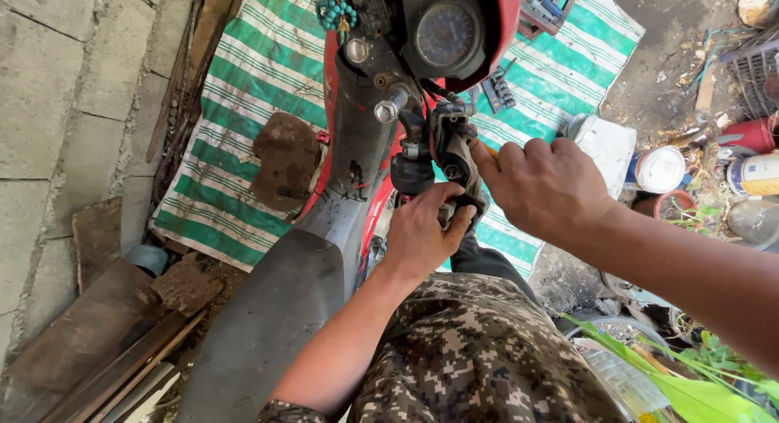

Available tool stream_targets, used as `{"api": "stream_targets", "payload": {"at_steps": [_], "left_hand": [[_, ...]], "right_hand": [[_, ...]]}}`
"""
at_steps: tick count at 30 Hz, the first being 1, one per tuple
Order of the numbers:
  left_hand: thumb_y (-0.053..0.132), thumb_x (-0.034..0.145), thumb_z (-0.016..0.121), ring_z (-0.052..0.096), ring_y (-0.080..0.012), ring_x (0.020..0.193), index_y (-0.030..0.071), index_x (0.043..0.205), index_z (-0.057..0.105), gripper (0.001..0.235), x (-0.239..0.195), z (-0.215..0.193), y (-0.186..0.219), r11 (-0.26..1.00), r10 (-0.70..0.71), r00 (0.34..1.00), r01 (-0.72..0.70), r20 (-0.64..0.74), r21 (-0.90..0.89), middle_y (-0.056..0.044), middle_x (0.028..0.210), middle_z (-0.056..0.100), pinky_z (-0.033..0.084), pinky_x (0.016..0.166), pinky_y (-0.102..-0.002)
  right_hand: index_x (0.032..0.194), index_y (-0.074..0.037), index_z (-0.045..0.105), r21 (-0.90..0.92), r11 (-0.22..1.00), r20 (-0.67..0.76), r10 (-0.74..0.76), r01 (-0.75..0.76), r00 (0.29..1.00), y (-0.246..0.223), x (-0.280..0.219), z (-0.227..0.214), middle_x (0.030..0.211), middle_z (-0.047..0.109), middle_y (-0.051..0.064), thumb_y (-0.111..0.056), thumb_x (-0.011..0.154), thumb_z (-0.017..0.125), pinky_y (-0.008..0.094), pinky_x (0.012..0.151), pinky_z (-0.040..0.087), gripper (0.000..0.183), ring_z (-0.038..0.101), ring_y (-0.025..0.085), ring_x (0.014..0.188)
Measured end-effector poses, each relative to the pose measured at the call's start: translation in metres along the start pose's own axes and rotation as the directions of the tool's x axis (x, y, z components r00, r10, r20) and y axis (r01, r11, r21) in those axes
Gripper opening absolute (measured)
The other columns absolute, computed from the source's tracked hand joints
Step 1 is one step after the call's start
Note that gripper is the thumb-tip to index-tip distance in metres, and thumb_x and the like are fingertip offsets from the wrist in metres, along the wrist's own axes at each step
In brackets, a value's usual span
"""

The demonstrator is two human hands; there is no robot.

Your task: The person uses a screwdriver to work on the handlebar area of a red motorcycle, specifically manipulating the wiring and components near the ignition switch. They hold a cloth in their left hand while using the tool with their right hand to adjust or remove parts within the exposed casing.

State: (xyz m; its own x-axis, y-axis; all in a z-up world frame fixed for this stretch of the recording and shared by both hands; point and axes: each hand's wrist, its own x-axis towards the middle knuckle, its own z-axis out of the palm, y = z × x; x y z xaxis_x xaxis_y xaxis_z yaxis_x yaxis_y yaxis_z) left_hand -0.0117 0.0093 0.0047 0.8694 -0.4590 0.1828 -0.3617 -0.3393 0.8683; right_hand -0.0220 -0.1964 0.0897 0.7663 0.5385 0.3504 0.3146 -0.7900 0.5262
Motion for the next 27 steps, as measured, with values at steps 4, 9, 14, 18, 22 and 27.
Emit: {"api": "stream_targets", "payload": {"at_steps": [4,9,14,18,22,27], "left_hand": [[0.029,0.107,0.072,0.082,-0.0431,0.085,0.01,0.125,0.074,0.027,-0.005,-0.002,0.005,1.0,-0.023,0.999,0.023,-0.032,-0.014,-0.019,0.095,0.079,0.072,0.058,-0.051],[0.033,0.113,0.066,0.082,-0.0471,0.091,0.01,0.132,0.071,0.03,-0.014,-0.003,0.0,0.996,-0.084,0.996,0.084,0.03,-0.02,-0.023,0.102,0.078,0.074,0.06,-0.054],[0.042,0.112,0.062,0.08,-0.0437,0.103,0.013,0.14,0.066,0.04,-0.021,0.005,-0.009,0.993,-0.116,0.99,0.117,0.079,-0.012,-0.015,0.123,0.077,0.068,0.073,-0.057],[0.054,0.111,0.055,0.067,-0.0253,0.055,0.013,0.137,0.066,0.05,-0.015,0.004,-0.004,0.995,-0.101,0.991,0.1,0.085,0.01,-0.006,0.113,0.08,0.052,0.059,-0.045],[0.047,0.11,0.059,0.081,-0.0354,0.101,0.011,0.136,0.066,0.045,-0.011,-0.011,0.02,0.981,-0.164,0.97,0.179,0.179,-0.07,-0.008,0.13,0.079,0.06,0.082,-0.052],[0.038,0.113,0.047,0.049,-0.0243,0.054,0.013,0.135,0.06,0.036,-0.009,-0.033,0.05,0.907,-0.268,0.885,0.365,0.38,-0.21,-0.008,0.086,0.067,0.037,0.064,-0.05]], "right_hand": [[0.114,-0.021,0.083,-0.027,1.0,0.072,0.006,-0.004,0.997,0.001,0.004,-0.015,0.07,0.053,0.002,-0.015,0.105,0.061,0.042,0.061,0.047,0.024,0.059,0.027,0.058],[0.114,-0.019,0.081,0.084,0.996,0.178,0.019,-0.035,0.984,-0.005,0.009,0.0,0.071,0.058,0.004,-0.019,0.104,0.062,0.045,0.059,0.05,0.022,0.065,0.028,0.059],[0.145,-0.023,0.064,0.14,0.987,0.54,-0.011,-0.077,0.841,0.032,0.024,-0.046,0.076,0.068,-0.002,-0.023,0.108,0.055,0.038,0.053,0.057,0.038,0.069,0.021,0.058],[0.168,-0.033,0.065,0.057,0.994,0.571,0.048,-0.098,0.82,0.059,-0.021,-0.069,0.06,0.058,-0.017,-0.016,0.107,0.064,0.019,0.04,0.042,0.064,0.056,0.004,0.049],[0.163,-0.029,0.081,0.2,0.898,0.477,0.259,-0.391,0.84,0.051,-0.093,-0.071,0.069,0.061,-0.009,-0.023,0.121,0.07,0.032,0.043,0.03,0.044,0.048,0.013,0.051],[0.161,-0.01,0.072,0.329,-0.128,0.752,0.635,-0.935,0.178,0.0,-0.164,-0.027,0.121,0.078,0.01,-0.014,0.119,0.071,0.035,0.068,0.048,0.042,0.057,0.016,0.08]]}}
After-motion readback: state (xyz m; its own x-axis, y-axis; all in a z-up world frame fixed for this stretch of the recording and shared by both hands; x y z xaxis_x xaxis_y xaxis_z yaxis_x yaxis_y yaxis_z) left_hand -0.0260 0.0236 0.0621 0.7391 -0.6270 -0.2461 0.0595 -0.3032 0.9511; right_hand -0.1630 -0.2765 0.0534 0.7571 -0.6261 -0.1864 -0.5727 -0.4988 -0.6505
